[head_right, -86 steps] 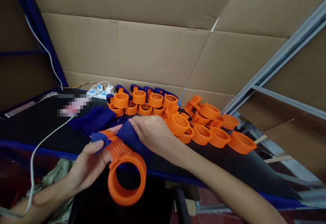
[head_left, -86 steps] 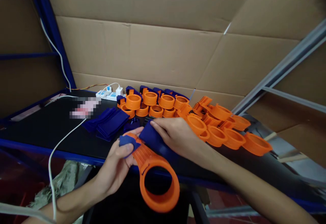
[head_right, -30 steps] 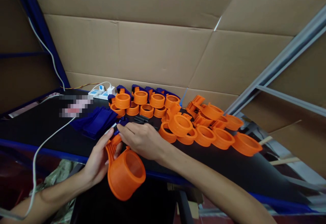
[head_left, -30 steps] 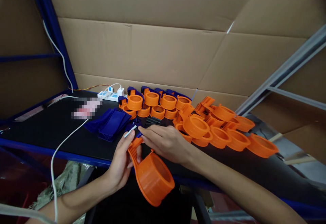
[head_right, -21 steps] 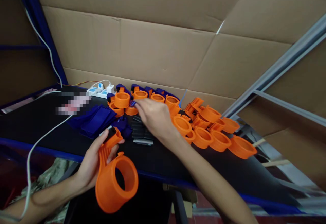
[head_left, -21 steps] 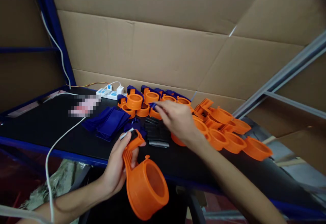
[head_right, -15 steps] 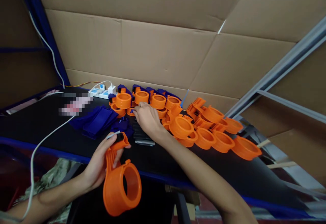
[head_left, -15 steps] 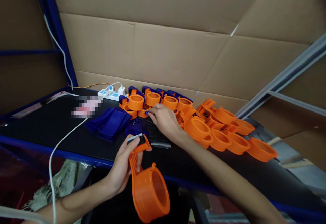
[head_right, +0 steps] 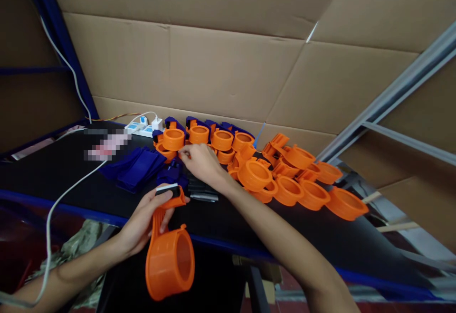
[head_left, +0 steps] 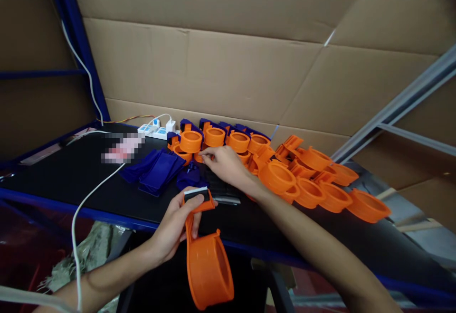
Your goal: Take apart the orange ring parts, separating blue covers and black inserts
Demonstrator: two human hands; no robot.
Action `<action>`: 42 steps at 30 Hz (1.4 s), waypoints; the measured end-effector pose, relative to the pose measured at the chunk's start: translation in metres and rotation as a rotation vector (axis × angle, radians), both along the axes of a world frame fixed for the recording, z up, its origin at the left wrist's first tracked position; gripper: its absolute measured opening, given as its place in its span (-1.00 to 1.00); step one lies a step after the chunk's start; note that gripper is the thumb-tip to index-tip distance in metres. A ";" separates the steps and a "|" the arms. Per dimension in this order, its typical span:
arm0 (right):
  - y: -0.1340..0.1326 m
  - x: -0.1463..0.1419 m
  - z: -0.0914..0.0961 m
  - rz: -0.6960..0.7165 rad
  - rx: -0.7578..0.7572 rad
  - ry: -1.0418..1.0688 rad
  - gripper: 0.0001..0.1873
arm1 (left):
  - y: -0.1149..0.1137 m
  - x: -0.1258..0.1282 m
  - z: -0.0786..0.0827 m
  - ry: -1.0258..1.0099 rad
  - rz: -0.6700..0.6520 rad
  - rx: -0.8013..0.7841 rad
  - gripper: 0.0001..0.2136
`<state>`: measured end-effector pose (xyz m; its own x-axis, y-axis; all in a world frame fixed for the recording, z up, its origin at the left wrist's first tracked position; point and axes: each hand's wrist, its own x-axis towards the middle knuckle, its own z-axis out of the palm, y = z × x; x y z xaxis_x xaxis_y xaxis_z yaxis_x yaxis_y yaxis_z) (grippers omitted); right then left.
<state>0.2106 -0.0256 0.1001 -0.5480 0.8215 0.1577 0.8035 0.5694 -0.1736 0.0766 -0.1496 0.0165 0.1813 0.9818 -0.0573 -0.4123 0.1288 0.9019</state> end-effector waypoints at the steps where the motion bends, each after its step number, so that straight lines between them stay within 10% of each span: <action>1: -0.008 0.007 0.006 0.077 -0.046 0.071 -0.62 | 0.000 0.000 0.001 0.030 -0.004 0.026 -0.71; 7: -0.064 0.043 0.026 0.446 -0.283 0.165 -0.79 | 0.000 0.002 -0.001 0.182 -0.038 0.160 -0.72; 18: -0.069 0.102 -0.004 0.190 -0.044 0.193 -0.81 | 0.002 -0.003 0.000 0.087 0.021 0.074 -0.71; 25: -0.056 0.089 -0.043 0.212 -0.008 0.074 -0.83 | 0.003 -0.001 0.002 0.107 0.027 0.052 -0.68; 35: -0.083 0.072 -0.011 0.352 0.049 0.247 -0.67 | 0.005 0.000 -0.001 0.220 0.007 0.111 -0.69; 42: -0.092 0.060 -0.023 0.384 0.241 0.121 -0.74 | 0.007 0.001 -0.003 0.225 -0.018 0.100 -0.66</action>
